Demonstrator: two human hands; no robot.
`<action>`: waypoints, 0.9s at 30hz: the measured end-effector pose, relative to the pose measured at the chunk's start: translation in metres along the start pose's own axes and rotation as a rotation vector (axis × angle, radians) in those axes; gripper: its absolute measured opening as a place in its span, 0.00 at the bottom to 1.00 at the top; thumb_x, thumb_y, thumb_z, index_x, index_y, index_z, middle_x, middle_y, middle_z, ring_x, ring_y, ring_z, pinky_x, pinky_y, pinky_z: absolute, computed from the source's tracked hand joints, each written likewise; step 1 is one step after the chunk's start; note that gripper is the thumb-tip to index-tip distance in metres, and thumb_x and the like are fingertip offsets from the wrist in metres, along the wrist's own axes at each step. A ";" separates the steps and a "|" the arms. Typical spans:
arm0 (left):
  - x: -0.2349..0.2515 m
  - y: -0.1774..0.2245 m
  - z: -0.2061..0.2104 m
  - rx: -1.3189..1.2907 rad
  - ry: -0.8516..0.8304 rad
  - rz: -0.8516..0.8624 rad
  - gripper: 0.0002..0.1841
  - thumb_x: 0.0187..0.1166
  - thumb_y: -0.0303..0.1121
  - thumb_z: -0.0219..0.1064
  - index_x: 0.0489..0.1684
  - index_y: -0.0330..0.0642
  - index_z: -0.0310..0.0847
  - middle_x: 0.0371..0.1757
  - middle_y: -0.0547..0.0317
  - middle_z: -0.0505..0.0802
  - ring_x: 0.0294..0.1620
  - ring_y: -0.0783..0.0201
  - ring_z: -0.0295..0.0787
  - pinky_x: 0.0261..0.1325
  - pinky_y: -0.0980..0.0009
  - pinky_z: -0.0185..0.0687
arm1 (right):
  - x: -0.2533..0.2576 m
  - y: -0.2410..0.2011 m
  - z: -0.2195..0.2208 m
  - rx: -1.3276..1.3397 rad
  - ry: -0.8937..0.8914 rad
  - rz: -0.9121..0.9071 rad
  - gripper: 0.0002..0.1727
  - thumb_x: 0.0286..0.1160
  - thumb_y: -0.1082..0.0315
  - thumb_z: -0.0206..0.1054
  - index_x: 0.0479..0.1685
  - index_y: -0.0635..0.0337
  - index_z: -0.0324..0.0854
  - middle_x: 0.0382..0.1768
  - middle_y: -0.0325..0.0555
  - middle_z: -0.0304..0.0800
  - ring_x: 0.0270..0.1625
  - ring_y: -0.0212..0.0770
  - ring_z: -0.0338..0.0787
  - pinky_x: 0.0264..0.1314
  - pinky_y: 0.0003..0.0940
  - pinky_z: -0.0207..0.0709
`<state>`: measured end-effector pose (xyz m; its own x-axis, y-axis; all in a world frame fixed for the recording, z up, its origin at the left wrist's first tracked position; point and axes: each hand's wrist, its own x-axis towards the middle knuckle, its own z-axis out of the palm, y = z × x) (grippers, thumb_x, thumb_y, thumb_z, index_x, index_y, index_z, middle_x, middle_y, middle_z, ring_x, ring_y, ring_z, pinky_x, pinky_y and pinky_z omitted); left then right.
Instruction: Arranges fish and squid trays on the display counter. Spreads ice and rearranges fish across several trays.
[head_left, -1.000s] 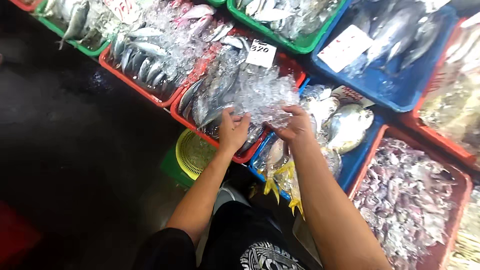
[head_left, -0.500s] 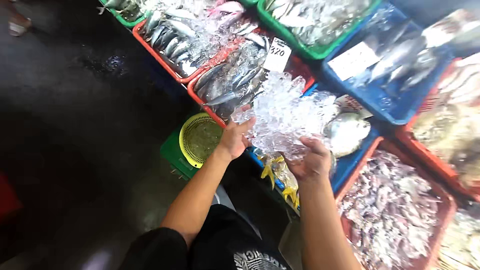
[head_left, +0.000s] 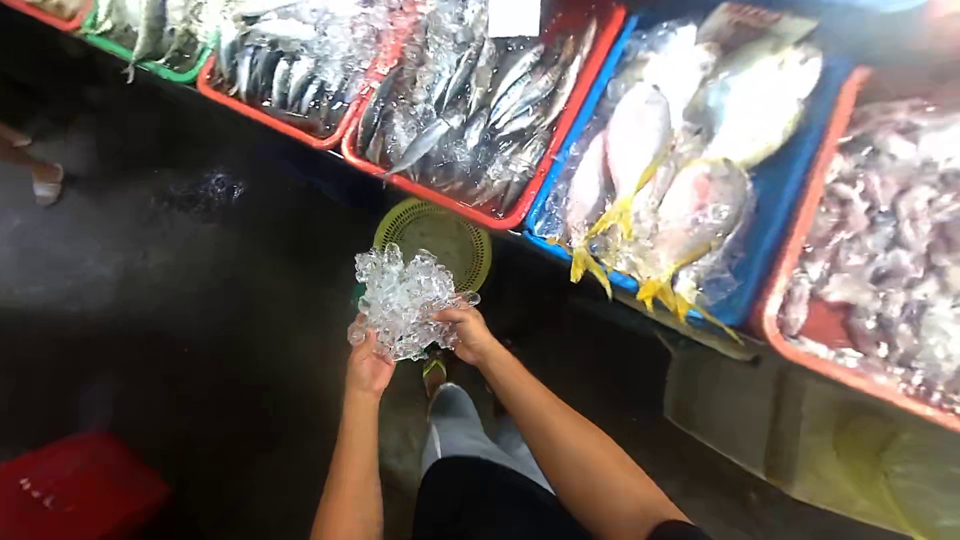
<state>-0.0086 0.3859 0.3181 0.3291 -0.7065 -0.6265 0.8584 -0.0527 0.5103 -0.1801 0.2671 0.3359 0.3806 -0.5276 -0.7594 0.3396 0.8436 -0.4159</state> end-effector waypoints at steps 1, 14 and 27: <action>0.019 -0.002 -0.005 0.033 0.001 -0.045 0.26 0.92 0.38 0.53 0.89 0.62 0.56 0.69 0.44 0.88 0.63 0.42 0.90 0.58 0.41 0.90 | 0.015 0.004 -0.003 0.014 0.043 -0.005 0.21 0.70 0.79 0.65 0.65 0.66 0.74 0.44 0.56 0.92 0.41 0.47 0.93 0.42 0.45 0.90; 0.062 0.016 -0.020 0.751 0.113 -0.389 0.28 0.89 0.46 0.64 0.79 0.36 0.66 0.57 0.40 0.93 0.50 0.47 0.96 0.49 0.51 0.94 | 0.030 0.004 -0.053 -0.426 0.451 -0.072 0.35 0.72 0.64 0.77 0.80 0.60 0.68 0.60 0.56 0.89 0.51 0.48 0.93 0.50 0.44 0.88; 0.148 -0.054 0.083 2.104 -0.566 0.247 0.30 0.84 0.46 0.62 0.89 0.69 0.67 0.93 0.55 0.65 0.91 0.42 0.60 0.86 0.41 0.63 | -0.119 -0.029 -0.147 -0.116 0.653 -0.150 0.17 0.86 0.57 0.63 0.66 0.55 0.78 0.44 0.45 0.90 0.38 0.40 0.90 0.39 0.38 0.86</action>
<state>-0.0387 0.2260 0.2469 -0.1200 -0.8706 -0.4771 -0.8574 -0.1514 0.4919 -0.3620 0.3203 0.3650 -0.2735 -0.5024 -0.8203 0.2400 0.7902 -0.5639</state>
